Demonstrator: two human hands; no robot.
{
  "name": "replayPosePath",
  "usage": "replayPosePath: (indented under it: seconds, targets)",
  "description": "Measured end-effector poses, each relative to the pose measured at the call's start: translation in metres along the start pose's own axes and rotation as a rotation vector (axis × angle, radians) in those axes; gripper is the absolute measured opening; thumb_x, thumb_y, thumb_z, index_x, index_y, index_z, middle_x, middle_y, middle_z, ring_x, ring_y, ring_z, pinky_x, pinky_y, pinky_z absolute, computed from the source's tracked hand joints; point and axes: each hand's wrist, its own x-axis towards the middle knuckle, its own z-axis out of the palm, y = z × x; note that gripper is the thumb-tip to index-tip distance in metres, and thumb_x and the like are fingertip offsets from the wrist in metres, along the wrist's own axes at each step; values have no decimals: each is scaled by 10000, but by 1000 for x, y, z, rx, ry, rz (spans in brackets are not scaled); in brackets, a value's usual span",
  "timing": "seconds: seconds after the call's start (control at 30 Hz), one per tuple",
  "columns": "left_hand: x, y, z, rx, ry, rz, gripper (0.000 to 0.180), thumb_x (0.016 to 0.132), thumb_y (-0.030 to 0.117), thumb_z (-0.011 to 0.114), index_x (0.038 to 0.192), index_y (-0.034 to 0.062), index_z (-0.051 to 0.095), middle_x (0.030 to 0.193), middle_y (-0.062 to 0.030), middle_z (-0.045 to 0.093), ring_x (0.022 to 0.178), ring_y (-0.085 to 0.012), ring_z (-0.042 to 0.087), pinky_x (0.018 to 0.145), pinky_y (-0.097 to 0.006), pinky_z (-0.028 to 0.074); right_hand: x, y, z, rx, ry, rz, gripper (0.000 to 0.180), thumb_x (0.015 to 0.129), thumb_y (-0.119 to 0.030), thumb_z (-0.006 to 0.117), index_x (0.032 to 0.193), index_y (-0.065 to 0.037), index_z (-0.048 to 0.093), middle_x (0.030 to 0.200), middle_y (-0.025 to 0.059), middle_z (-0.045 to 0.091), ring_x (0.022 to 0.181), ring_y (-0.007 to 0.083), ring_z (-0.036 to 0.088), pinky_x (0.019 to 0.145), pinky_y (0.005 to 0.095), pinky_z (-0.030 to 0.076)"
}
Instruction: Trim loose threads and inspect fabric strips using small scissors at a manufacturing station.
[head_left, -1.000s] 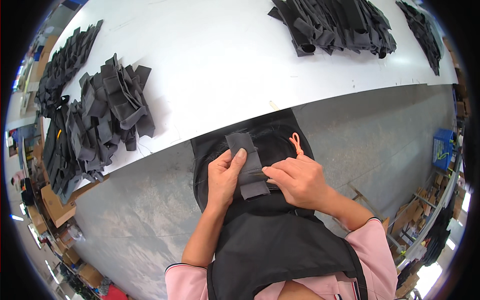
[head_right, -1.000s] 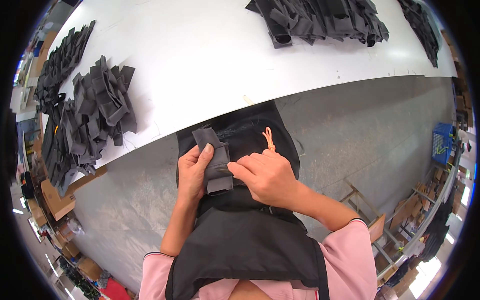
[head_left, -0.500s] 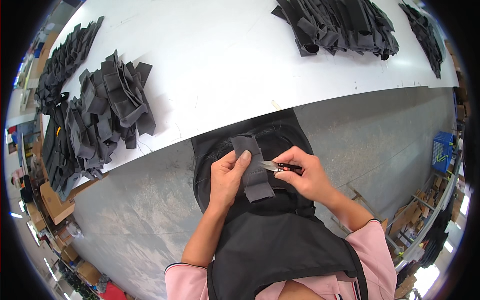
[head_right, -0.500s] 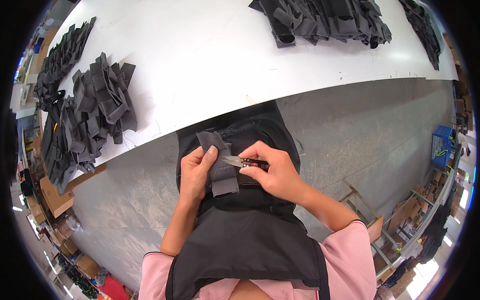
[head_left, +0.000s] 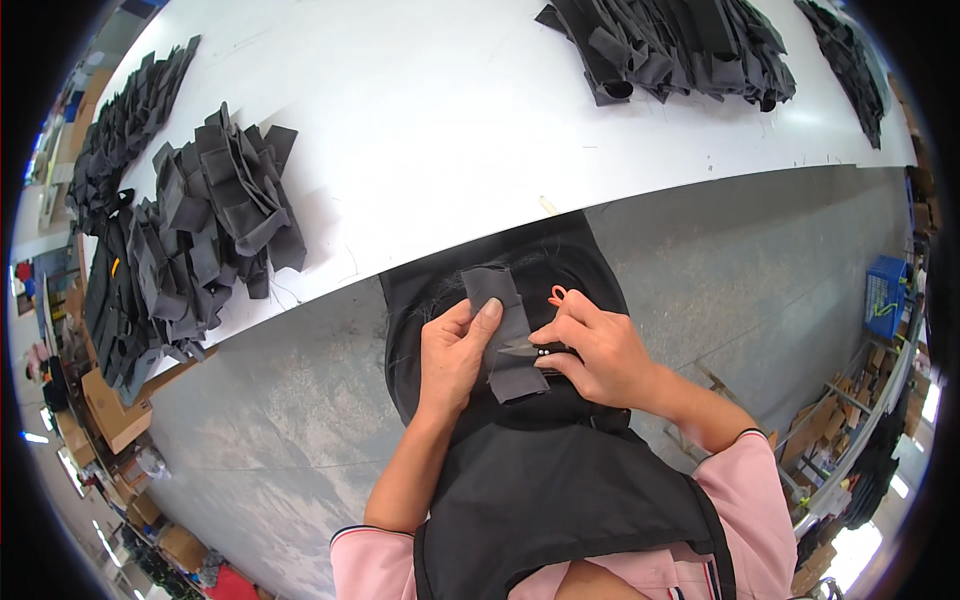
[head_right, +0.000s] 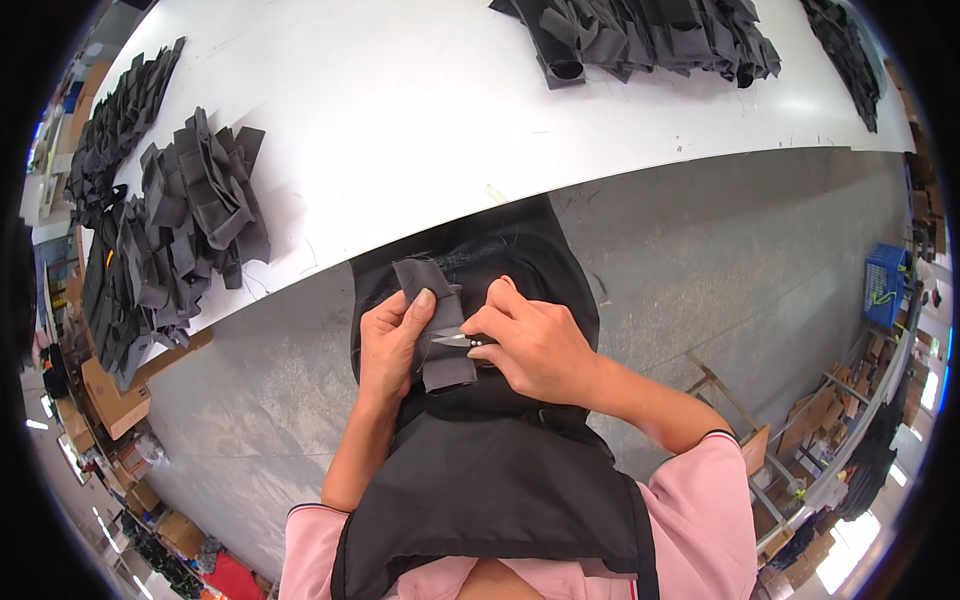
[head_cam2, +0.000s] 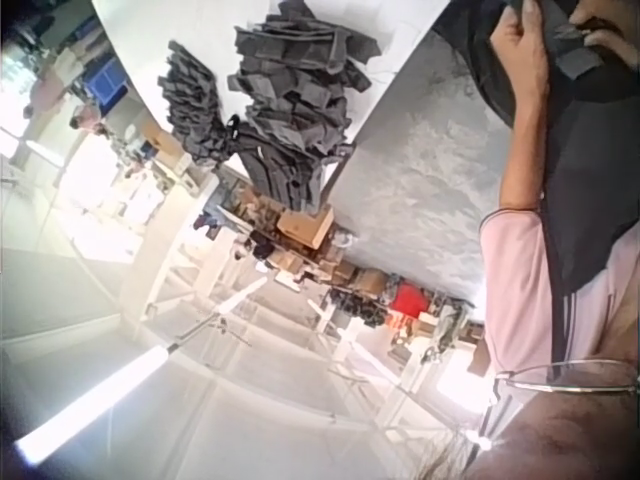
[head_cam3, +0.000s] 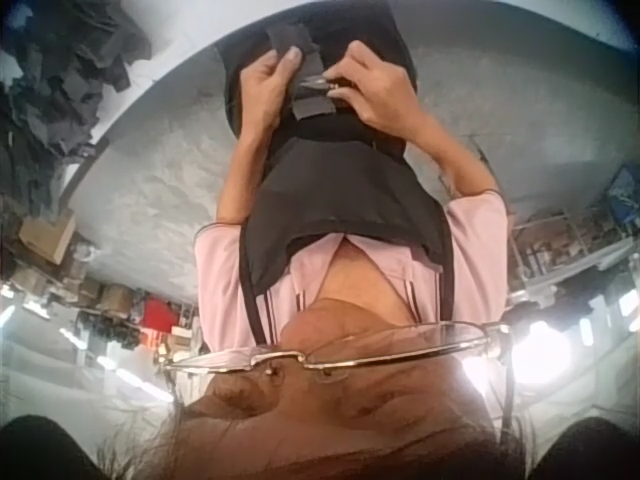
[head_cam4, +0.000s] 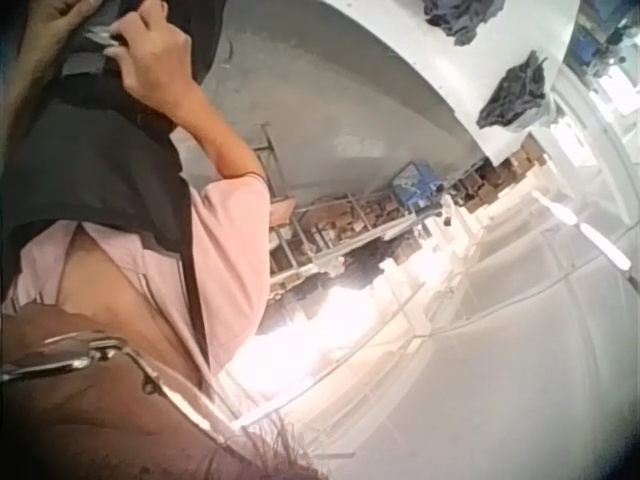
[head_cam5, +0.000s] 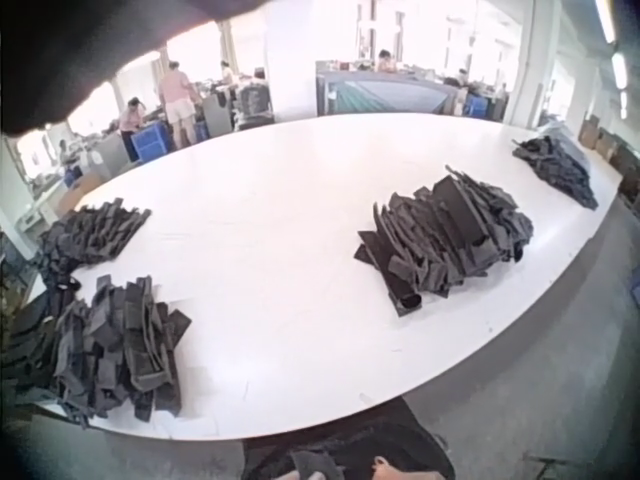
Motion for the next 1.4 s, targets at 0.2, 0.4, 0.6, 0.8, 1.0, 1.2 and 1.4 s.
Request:
replayPosePath:
  seconds: [0.2,0.4,0.6,0.8,1.0,1.2,1.4]
  targets:
    - [1,-2,-1,-14,3,-9,253,914,217,607,987,-20,657,866,-8,653,741,-34,541,660,-193,443,1,-3,0,-76,-27,-45,297,643,-49,761,897,-37,607,785,80,485,626,231,545,566,330,459]
    - [0,-1,-1,-31,0,-52,251,915,218,606,975,-20,656,856,-9,652,729,-32,542,649,-192,442,-3,-4,3,-39,-21,26,299,655,-36,758,906,-32,596,787,87,518,642,256,561,663,330,498]
    - [1,-3,-4,-20,-11,-58,257,914,226,608,958,-23,655,837,-6,647,718,-28,536,636,-188,437,-12,-5,6,91,57,164,310,667,-38,758,923,-28,582,808,110,556,673,258,577,815,347,493]
    - [1,-1,0,-10,6,-50,258,912,230,610,951,-21,656,829,-4,645,715,-28,532,629,-191,438,-4,-7,4,62,18,103,327,675,-56,762,951,-44,586,846,112,569,692,250,616,738,339,511]
    - [1,-3,-2,-15,14,-58,262,912,231,610,958,-22,658,833,-5,645,715,-33,536,633,-192,441,-8,-7,8,-136,-7,24,345,681,-58,763,975,-49,581,845,110,567,679,236,615,590,310,502]
    - [1,-1,-1,-12,-4,-42,267,912,233,610,969,-24,659,843,-10,650,722,-38,546,632,-193,445,-9,-5,6,88,141,114,333,693,-73,747,974,-68,568,830,73,514,694,212,617,557,294,484]
    - [0,1,-2,-36,-1,-69,260,912,227,608,968,-21,662,829,-29,659,705,-48,567,630,-200,460,-7,-2,6,285,129,281,317,700,4,734,966,-39,569,822,67,499,698,153,580,678,283,496]
